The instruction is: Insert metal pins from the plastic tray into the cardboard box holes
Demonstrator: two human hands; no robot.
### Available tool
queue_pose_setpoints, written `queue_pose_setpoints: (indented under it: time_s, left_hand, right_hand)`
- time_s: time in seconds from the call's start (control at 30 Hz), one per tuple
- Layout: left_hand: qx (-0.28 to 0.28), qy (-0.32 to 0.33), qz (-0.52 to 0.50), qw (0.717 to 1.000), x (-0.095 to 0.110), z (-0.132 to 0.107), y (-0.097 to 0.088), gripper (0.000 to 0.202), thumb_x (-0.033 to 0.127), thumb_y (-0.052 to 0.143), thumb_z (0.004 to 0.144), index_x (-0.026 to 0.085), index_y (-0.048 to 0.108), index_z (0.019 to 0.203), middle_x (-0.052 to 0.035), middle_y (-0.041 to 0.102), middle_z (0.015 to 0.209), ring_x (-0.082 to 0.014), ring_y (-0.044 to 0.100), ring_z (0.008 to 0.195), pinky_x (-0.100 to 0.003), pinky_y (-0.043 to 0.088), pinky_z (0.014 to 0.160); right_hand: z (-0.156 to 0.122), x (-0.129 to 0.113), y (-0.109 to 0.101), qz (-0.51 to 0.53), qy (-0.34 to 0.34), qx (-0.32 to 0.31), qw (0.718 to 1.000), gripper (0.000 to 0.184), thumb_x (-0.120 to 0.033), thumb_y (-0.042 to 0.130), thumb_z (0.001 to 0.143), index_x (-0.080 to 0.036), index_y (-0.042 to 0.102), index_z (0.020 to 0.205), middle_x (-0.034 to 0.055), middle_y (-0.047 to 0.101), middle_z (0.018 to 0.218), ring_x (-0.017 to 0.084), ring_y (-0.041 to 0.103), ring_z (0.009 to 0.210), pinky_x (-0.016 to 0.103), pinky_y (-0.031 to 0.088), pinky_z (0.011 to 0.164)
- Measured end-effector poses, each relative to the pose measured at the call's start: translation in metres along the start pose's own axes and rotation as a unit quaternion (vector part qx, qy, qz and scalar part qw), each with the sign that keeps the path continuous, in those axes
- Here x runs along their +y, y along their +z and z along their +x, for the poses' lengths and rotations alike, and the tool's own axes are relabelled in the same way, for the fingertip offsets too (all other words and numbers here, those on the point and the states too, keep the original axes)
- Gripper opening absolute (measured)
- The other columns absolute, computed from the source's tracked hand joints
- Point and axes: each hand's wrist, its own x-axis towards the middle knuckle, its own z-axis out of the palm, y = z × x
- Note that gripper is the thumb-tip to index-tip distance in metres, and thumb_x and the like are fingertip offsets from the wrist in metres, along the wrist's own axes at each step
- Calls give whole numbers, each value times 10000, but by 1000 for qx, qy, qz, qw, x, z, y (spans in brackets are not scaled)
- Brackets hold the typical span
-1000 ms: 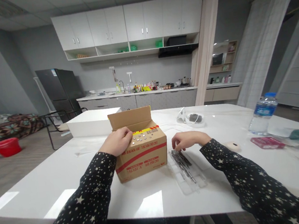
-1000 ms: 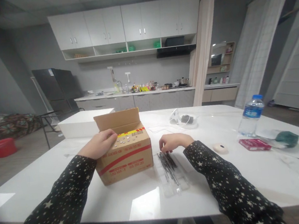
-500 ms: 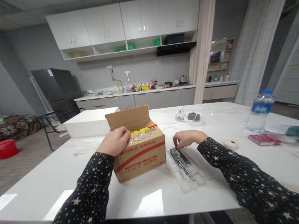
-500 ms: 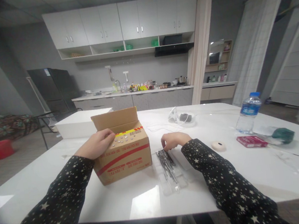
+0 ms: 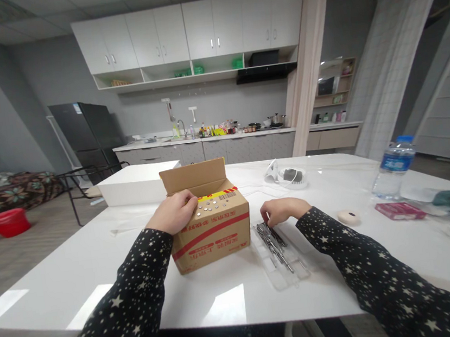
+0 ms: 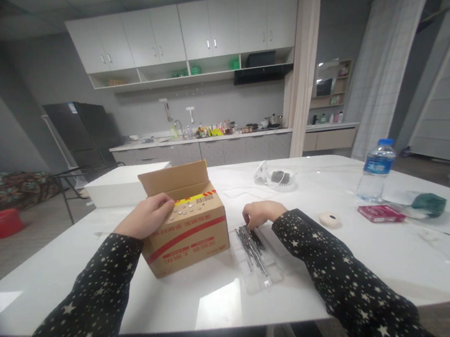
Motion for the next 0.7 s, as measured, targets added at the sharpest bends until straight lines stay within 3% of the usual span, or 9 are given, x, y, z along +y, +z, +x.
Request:
queue_pose_setpoints:
  time_s: [0.7]
  left_hand:
    - [5,6,-7,1000,1,-2,-1,377,423,346,892,201,650,912,-114,739,1078,-298,670,1033,-382,498,883]
  right_hand:
    - [2,-2,4,23,1,-11,1000,249,-290,646,692,-149,757,864,66,739,790,195,649,691,262,419,565]
